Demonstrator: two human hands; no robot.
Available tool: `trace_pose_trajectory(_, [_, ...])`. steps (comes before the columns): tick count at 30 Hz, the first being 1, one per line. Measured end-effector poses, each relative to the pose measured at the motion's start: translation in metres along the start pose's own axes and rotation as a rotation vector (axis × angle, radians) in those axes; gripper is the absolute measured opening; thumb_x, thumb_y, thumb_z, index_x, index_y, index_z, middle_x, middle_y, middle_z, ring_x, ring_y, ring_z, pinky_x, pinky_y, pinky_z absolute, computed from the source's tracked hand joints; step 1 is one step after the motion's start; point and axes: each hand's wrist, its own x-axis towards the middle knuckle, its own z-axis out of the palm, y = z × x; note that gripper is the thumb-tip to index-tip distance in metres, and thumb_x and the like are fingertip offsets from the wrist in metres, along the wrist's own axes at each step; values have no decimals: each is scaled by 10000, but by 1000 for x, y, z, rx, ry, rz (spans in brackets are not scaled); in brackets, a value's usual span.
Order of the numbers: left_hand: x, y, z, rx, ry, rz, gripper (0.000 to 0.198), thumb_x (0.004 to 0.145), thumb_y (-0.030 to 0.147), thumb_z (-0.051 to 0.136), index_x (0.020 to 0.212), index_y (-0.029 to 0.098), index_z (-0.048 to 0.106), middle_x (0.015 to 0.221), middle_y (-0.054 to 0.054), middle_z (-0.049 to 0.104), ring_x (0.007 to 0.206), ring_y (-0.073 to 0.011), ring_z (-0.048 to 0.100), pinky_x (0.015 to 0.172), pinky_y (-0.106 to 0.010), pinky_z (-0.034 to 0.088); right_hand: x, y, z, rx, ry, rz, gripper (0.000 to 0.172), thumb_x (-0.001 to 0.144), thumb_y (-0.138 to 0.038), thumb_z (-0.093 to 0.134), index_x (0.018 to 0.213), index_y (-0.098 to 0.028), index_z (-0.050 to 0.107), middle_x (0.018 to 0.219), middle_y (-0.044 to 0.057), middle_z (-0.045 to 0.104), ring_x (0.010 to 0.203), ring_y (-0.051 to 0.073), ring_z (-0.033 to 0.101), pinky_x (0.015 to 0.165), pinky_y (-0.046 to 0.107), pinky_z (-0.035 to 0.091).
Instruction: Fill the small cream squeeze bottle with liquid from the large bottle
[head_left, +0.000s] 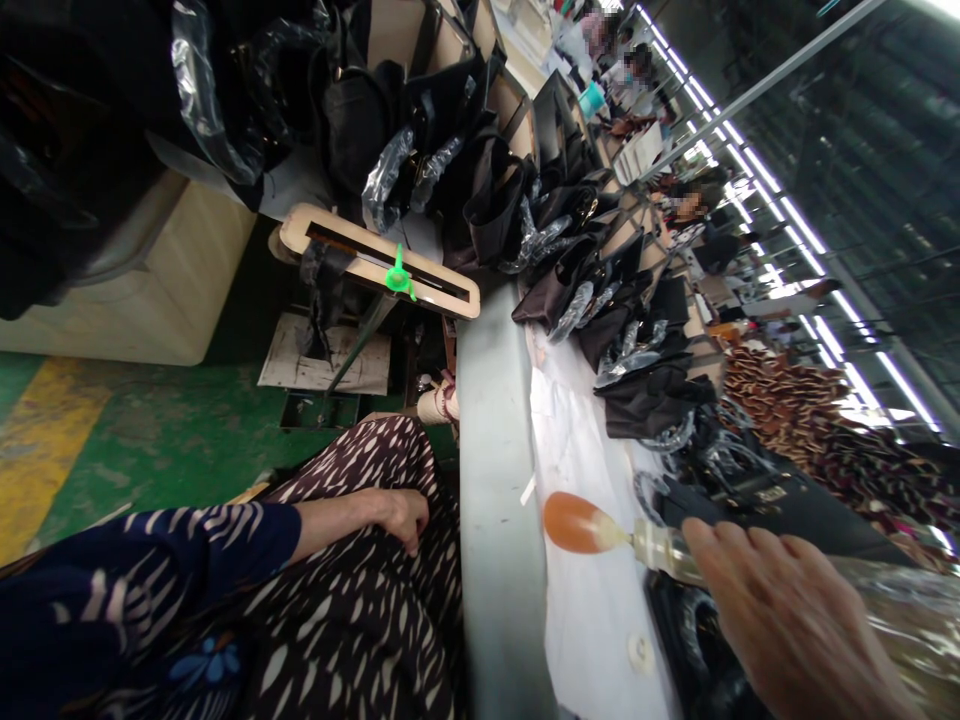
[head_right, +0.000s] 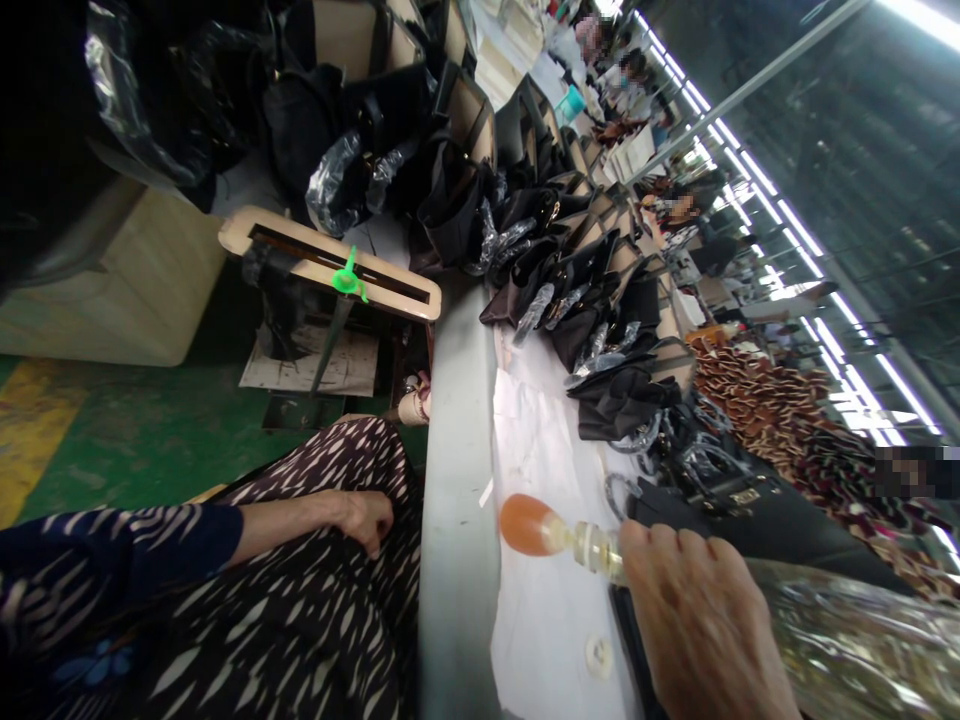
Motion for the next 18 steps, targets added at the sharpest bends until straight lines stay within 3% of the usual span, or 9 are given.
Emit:
trace_pose_trajectory(13, [2,-3,2,-10,-8,-18,171,624,334,761,706,190,716,609,27,613,610,-141,554,535,-209,410,-1,1,-5,-17,54,-43,269,697,-71,435,941,-112,541,662,47,501,593,220,479,574,376,345])
trace_pose_trajectory(18, [1,-3,1,-4,-9,-13,176,633,334,761,726,190,719,657,19,636,665,-151,571,545,-209,403,-21,12,11,-31,16,-77,365,708,-94,485,1072,-123,494,744,36,550,631,206,505,642,387,401])
